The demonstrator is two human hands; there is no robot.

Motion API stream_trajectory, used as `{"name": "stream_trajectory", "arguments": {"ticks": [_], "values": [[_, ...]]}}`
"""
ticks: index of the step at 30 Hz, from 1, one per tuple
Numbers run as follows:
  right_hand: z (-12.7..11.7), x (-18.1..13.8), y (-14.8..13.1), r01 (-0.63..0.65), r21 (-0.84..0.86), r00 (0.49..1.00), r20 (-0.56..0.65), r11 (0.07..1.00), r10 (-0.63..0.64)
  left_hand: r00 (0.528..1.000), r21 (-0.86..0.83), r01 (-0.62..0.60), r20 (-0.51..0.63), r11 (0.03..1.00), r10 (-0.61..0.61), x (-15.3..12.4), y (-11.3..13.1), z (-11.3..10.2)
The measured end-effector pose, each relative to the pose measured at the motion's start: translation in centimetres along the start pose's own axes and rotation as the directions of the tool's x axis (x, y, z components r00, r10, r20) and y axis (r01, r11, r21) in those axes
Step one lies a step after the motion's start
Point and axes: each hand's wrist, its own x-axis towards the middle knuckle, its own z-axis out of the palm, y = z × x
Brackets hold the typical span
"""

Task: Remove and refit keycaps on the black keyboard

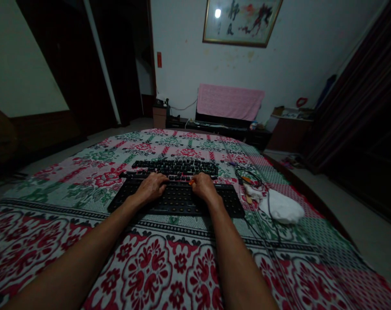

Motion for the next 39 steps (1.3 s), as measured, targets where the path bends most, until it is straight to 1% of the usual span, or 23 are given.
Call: {"name": "stream_trajectory", "arguments": {"ticks": [4,6,10,12,14,16,18,21,25,28,30,33,36,39], "values": [[0.4,0.1,-0.9,0.064,0.094,0.992,-0.118,0.993,-0.053,1.0,-0.014,0.01,0.009,1.0,-0.01,0.0,-0.1,-0.1],[0.6,0.1,-1.2,0.073,0.095,0.99,-0.126,0.993,-0.061,1.0,-0.013,0.003,0.008,1.0,-0.003,0.0,-0.1,-0.1],[0.8,0.0,-1.3,0.071,0.018,0.997,-0.042,0.997,-0.07,1.0,-0.007,-0.005,0.007,1.0,0.005,0.0,-0.2,0.0],[0.5,0.0,-0.9,0.041,-0.019,0.999,-0.015,0.999,-0.042,1.0,-0.011,-0.008,0.008,1.0,0.009,0.0,-0.3,0.1],[0.0,-0.1,-0.3,0.003,-0.016,1.0,0.013,1.0,-0.002,1.0,-0.013,-0.008,0.009,1.0,0.008,0.1,-0.4,0.2],[-0.5,-0.2,0.5,-0.041,0.028,0.999,0.006,0.999,0.04,1.0,-0.013,0.0,0.017,1.0,0.0,0.1,-0.3,0.2],[-0.8,-0.2,1.1,-0.071,0.075,0.997,-0.03,0.995,0.074,1.0,-0.017,0.013,0.028,1.0,-0.013,0.1,-0.3,0.0],[-0.8,-0.2,1.5,-0.093,0.075,0.994,-0.041,0.993,0.097,0.999,-0.031,0.023,0.03,0.999,-0.022,0.1,-0.2,-0.2],[-0.6,-0.2,1.1,-0.106,0.029,0.994,0.021,0.994,0.105,1.0,-0.034,0.006,0.025,0.999,-0.006,0.0,-0.2,-0.3],[-0.9,-0.4,0.7,-0.101,0.084,0.993,0.077,0.991,0.095,1.0,-0.033,0.003,0.02,0.999,-0.002,0.0,-0.2,-0.2],[-1.1,-0.5,0.5,-0.098,0.119,0.993,0.079,0.988,0.089,1.0,-0.038,0.001,0.014,0.999,-0.001,0.0,-0.3,-0.1],[-1.2,-0.5,0.4,-0.096,0.1,0.993,0.082,0.99,0.088,1.0,-0.05,-0.022,0.02,0.998,0.023,0.2,-0.7,-0.2],[-1.3,-0.5,0.5,-0.107,0.088,0.984,0.154,0.99,0.093,0.998,-0.07,-0.037,0.052,0.997,0.041,0.3,-1.1,-0.3],[-1.2,-0.5,0.6,-0.108,0.113,0.973,0.217,0.988,0.081,0.997,-0.081,-0.026,0.068,0.996,0.032,0.4,-1.4,-0.4]]}}
